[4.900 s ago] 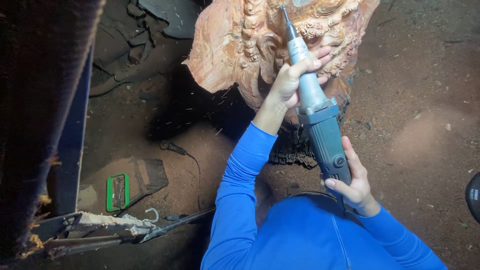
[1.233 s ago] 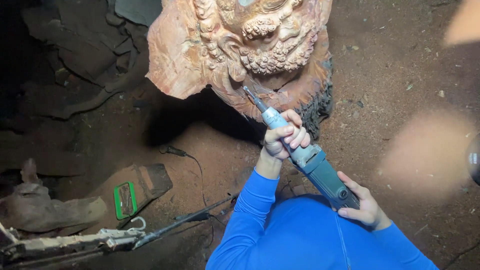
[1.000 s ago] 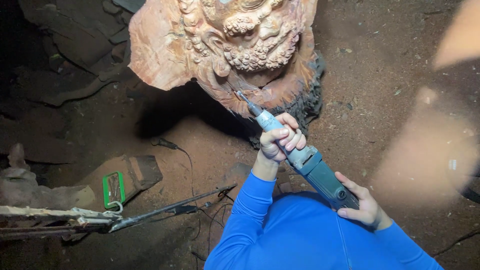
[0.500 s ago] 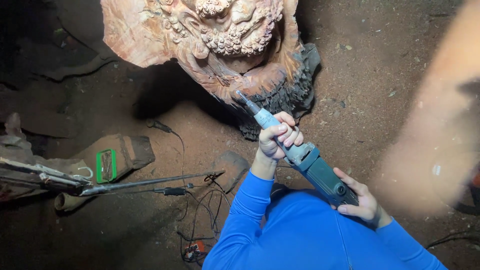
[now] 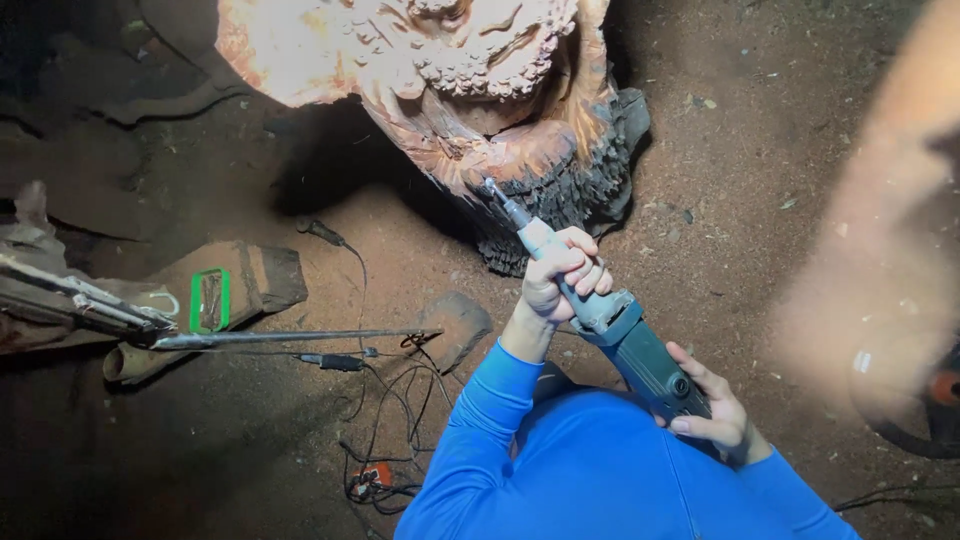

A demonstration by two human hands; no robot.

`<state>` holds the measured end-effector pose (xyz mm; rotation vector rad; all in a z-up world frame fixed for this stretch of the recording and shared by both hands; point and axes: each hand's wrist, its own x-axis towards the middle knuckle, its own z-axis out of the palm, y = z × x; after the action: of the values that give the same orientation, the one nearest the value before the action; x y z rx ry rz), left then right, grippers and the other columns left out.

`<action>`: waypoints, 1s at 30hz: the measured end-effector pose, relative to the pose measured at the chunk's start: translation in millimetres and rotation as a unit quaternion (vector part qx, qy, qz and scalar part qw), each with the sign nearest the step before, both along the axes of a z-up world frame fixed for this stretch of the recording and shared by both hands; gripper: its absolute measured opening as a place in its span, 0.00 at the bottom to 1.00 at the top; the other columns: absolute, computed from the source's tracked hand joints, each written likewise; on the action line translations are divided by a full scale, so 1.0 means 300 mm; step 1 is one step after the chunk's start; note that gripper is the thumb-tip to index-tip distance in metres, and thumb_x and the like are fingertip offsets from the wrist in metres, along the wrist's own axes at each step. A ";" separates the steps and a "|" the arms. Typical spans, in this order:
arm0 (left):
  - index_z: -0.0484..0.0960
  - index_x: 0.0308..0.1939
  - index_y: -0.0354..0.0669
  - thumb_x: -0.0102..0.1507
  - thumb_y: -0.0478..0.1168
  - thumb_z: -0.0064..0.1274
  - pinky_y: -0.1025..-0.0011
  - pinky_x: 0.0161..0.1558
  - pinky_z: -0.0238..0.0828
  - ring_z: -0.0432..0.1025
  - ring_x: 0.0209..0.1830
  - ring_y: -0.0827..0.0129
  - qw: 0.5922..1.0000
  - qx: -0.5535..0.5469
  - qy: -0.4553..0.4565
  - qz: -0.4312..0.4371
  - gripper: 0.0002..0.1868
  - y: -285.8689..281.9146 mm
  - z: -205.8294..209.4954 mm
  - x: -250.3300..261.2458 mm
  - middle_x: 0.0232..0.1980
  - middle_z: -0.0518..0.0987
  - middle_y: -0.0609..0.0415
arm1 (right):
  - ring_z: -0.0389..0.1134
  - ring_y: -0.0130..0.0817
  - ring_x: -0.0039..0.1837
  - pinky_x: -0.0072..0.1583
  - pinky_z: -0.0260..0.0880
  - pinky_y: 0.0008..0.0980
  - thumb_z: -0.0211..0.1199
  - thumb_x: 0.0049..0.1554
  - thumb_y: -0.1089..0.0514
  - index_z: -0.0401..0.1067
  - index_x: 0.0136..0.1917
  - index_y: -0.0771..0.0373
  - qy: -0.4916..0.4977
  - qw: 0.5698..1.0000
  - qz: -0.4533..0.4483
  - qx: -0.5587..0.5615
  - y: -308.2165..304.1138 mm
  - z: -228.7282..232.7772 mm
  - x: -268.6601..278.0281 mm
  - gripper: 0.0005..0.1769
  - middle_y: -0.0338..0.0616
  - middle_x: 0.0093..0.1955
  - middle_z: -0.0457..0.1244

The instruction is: Carving intricate details into a large wooden sculpture using a rotary power tool

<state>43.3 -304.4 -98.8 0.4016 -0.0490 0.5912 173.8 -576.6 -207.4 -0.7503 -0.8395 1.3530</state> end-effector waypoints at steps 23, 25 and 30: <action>0.81 0.49 0.35 0.57 0.38 0.66 0.53 0.43 0.79 0.81 0.36 0.55 0.951 0.096 0.247 0.157 0.19 0.774 0.403 -0.029 0.39 0.84 0.41 | 0.76 0.42 0.43 0.30 0.82 0.33 0.72 0.43 0.70 0.48 0.83 0.60 -0.135 0.963 -0.220 0.073 0.772 0.305 -0.379 0.59 0.62 0.54 0.69; 0.80 0.49 0.34 0.57 0.36 0.66 0.53 0.42 0.80 0.81 0.36 0.54 0.952 0.108 0.242 0.151 0.19 0.827 0.419 -0.033 0.39 0.84 0.39 | 0.75 0.40 0.46 0.32 0.83 0.33 0.74 0.42 0.70 0.49 0.83 0.61 -0.147 0.957 -0.240 0.069 0.809 0.291 -0.397 0.60 0.61 0.58 0.69; 0.76 0.65 0.29 0.57 0.40 0.59 0.53 0.71 0.65 0.68 0.72 0.51 0.950 0.204 0.233 0.043 0.32 0.928 0.363 -0.083 0.70 0.74 0.40 | 0.70 0.29 0.47 0.54 0.73 0.29 0.71 0.46 0.59 0.44 0.86 0.55 -0.240 0.936 -0.249 -0.059 0.837 0.378 -0.461 0.60 0.46 0.66 0.67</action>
<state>18.3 -26.1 10.2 0.9416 0.3059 0.5591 35.6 -325.5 -93.8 -1.3222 -0.8698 0.7735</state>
